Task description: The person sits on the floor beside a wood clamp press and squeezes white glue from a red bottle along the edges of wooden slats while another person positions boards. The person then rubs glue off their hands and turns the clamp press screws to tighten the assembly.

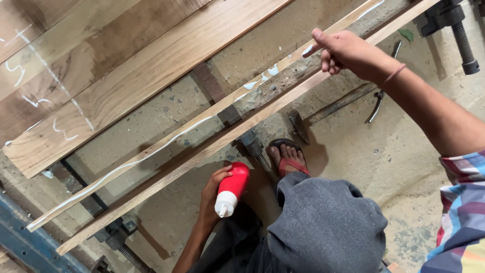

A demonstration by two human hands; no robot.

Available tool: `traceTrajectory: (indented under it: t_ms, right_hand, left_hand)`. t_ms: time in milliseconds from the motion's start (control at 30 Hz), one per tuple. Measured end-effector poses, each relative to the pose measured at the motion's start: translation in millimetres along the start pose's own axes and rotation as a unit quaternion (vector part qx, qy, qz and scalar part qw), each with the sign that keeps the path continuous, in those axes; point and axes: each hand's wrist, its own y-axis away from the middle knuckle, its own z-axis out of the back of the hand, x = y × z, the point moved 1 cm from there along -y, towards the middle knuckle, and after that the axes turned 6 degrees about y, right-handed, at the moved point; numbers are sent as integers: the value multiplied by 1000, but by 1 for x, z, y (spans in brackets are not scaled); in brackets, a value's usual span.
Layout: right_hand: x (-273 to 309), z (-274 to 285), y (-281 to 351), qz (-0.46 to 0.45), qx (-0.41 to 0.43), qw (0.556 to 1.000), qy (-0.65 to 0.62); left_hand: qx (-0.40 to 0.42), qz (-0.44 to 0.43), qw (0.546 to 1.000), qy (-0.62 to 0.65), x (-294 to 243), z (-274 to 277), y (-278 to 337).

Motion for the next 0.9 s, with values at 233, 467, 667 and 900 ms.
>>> traceTrajectory:
  t_ms: [233,467,667,900]
  right_hand:
    - [-23,-22,16,359,-205,723,554]
    - [-55,-31,-4,285,-296,423,808]
    - [-31,-43,8,223,-317,272,881]
    - [5,-19,-6,223,-239,209,922]
  left_hand:
    - [0,5,1000,8,0,-3,-1]
    - [-3,2,1000,5,1,-3,-1]
    - [-14,-7,1000,14,3,-3,-4]
    - [0,-7,1000,10,-18,-2,-8]
